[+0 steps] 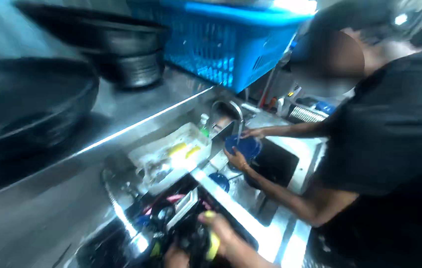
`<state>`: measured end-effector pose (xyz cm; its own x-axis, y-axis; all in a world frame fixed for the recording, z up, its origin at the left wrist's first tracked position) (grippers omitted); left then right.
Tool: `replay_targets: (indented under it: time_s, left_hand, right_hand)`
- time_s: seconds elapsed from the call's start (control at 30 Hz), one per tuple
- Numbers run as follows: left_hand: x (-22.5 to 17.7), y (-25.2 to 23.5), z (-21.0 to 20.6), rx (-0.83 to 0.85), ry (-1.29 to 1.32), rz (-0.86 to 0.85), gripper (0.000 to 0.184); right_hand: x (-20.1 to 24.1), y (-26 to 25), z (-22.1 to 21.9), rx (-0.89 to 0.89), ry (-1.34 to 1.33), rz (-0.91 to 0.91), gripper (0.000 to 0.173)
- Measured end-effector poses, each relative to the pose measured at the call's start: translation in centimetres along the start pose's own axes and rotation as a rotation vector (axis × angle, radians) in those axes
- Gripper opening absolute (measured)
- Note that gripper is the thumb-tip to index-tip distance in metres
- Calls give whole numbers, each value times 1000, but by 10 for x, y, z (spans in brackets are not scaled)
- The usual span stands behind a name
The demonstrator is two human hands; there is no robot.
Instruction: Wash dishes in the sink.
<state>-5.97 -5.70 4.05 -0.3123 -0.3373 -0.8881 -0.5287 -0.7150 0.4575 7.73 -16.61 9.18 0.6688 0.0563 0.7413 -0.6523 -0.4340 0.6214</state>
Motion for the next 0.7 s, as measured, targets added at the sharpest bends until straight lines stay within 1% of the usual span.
replay_targets:
  time_s: [0.03,0.07,0.1,0.13,0.17,0.2,0.23,0.27,0.3,0.37,0.4,0.47,0.5,0.53,0.57,0.6,0.67,0.7]
  left_hand:
    - [-3,9,-18,133,-213,-25,38]
    - [-1,18,-39,276,-388,-73,42]
    - [4,28,-59,385,-527,-155,47]
    - [13,40,-78,460,-650,-237,54]
    - [23,52,-94,520,-749,-303,62]
    - [34,60,-106,577,-824,-325,67]
    - [45,63,-116,620,-883,-325,67]
    - [52,62,-123,632,-922,-323,62]
    - [56,58,-127,628,-955,-323,56]
    - [57,50,-129,637,-1015,-336,47]
    - [57,47,-126,664,-1049,-320,51]
    - [59,44,-114,747,-1108,-305,64]
    - [60,43,-106,798,-1123,-318,62]
    - [63,41,-97,846,-1145,-343,51]
    - [65,39,-88,873,-1165,-381,39]
    - [68,37,-81,872,-1181,-430,29]
    - [69,35,-72,837,-1180,-519,24]
    - [65,34,-67,827,-1131,-542,23]
  right_hand:
    - [12,-2,22,-112,82,94,27]
    - [29,-2,44,-246,180,215,25]
    - [48,-1,67,-398,300,360,23]
    - [64,0,90,-541,444,485,24]
    - [74,0,110,-661,550,565,27]
    - [78,-4,128,-745,631,581,29]
    - [78,-12,142,-780,705,555,30]
    - [73,-22,154,-754,789,492,32]
    - [64,-32,164,-693,905,387,36]
    - [42,-58,182,-569,1107,140,38]
    - [32,-70,191,-529,1123,41,38]
    - [24,-83,201,-437,1137,-174,42]
    - [27,-83,200,-321,1205,-263,45]
    - [27,-86,202,-189,1276,-313,47]
    - [20,-93,207,-93,1312,-336,48]
    - [15,-96,207,-40,1290,-349,47]
    - [9,-98,207,-29,1198,-359,43]
    - [10,-95,205,-82,1120,-344,41]
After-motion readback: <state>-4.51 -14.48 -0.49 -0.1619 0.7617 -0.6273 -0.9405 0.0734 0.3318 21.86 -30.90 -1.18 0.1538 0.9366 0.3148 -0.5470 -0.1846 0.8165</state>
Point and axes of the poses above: each hand's wrist, its own y-axis away from the middle knuckle, its own z-axis out of the back of the hand, x = y × z, the point moved 2 cm from there along -y, towards the middle knuckle, and after that the axes turned 11 degrees about y, right-handed, at the moved point
